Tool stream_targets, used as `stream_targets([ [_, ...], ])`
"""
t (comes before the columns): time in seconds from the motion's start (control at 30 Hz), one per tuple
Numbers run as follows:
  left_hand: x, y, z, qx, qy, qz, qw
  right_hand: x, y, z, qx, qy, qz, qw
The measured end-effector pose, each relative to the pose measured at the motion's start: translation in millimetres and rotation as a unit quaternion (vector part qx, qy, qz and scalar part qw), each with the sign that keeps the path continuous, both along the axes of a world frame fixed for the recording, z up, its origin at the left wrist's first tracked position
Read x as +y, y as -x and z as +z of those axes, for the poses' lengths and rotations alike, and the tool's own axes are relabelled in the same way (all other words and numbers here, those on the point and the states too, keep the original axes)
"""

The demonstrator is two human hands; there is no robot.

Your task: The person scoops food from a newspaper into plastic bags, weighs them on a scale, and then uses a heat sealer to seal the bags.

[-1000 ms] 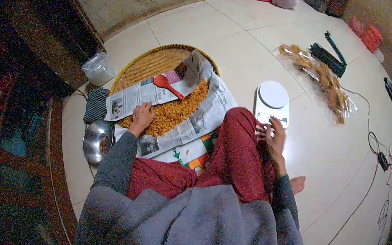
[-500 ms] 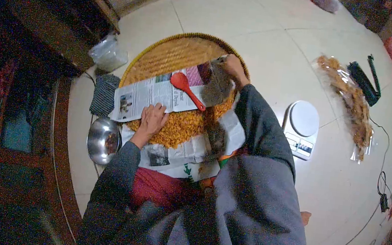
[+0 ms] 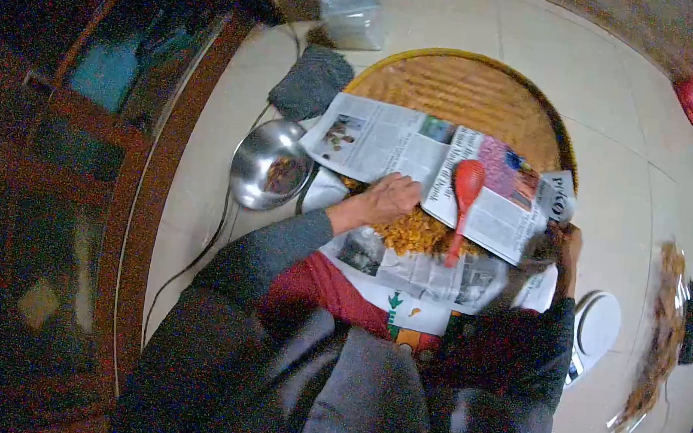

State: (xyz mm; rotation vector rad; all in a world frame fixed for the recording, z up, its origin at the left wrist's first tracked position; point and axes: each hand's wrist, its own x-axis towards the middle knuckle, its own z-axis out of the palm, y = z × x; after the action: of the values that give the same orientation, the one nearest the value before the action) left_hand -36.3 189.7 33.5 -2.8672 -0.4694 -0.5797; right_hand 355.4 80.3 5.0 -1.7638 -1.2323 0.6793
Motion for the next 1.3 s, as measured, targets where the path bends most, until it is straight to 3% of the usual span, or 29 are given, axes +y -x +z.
stream_targets([
  [0.03, -7, 3, 9, -0.048, -0.012, -0.003, 0.999, 4, 14, 19, -0.166, 0.080, -0.066, 0.981],
  [0.07, -10, 6, 13, -0.096, -0.028, -0.008, 0.995, 7, 26, 40, -0.328, 0.151, -0.133, 0.923],
  [0.17, -12, -3, -14, -0.003, 0.127, 0.084, 0.988, 27, 92, 94, -0.431, -0.066, -0.155, 0.886],
  [0.27, -17, -1, -14, -0.142, 0.119, 0.097, 0.978, 68, 172, 109, -0.378, -0.194, 0.028, 0.905],
  [0.3, -19, -2, -29, -0.203, 0.165, 0.110, 0.959, 79, 211, 117, -0.298, -0.166, 0.091, 0.936],
  [0.33, -16, -2, -51, -0.200, 0.209, 0.105, 0.952, 91, 245, 116, -0.276, -0.172, 0.142, 0.935],
  [0.4, -19, -1, -40, -0.239, 0.265, 0.112, 0.928, 105, 305, 133, -0.220, -0.198, 0.230, 0.927],
  [0.47, -18, 2, -52, -0.170, 0.371, 0.121, 0.905, 132, 336, 115, -0.202, -0.202, 0.264, 0.921],
  [0.53, -21, 3, -207, -0.212, 0.628, 0.165, 0.731, 157, 358, 93, -0.154, -0.212, 0.322, 0.909],
  [0.63, -14, -22, -156, -0.192, 0.459, 0.126, 0.858, 201, 378, 77, -0.149, -0.198, 0.358, 0.900],
  [0.7, -10, -22, -113, -0.176, 0.363, 0.115, 0.908, 246, 394, 52, -0.172, -0.186, 0.343, 0.905],
  [0.77, -8, -13, -88, -0.159, 0.360, 0.110, 0.913, 300, 412, 25, -0.207, -0.152, 0.326, 0.910],
  [0.8, -8, -8, -80, -0.149, 0.366, 0.106, 0.913, 323, 423, 12, -0.104, -0.105, 0.303, 0.941],
  [0.87, -12, 1, -69, -0.129, 0.383, 0.098, 0.910, 352, 442, -3, -0.128, -0.119, 0.266, 0.948],
  [0.93, -18, 10, -62, -0.111, 0.402, 0.088, 0.905, 365, 458, -8, -0.374, -0.229, 0.238, 0.867],
  [1.0, -24, 21, -55, -0.098, 0.419, 0.083, 0.899, 391, 473, -16, -0.291, -0.268, 0.263, 0.880],
  [1.07, -29, 28, -49, -0.093, 0.435, 0.076, 0.892, 398, 473, -21, -0.277, -0.284, 0.264, 0.879],
  [1.13, -32, 30, -46, -0.094, 0.444, 0.069, 0.888, 390, 467, 16, -0.331, -0.291, 0.238, 0.865],
  [1.17, -32, 32, -45, -0.094, 0.447, 0.068, 0.887, 385, 471, 11, -0.316, -0.214, 0.246, 0.891],
  [1.3, -36, 34, -37, -0.093, 0.461, 0.060, 0.881, 348, 518, -17, -0.407, -0.006, 0.374, 0.833],
])
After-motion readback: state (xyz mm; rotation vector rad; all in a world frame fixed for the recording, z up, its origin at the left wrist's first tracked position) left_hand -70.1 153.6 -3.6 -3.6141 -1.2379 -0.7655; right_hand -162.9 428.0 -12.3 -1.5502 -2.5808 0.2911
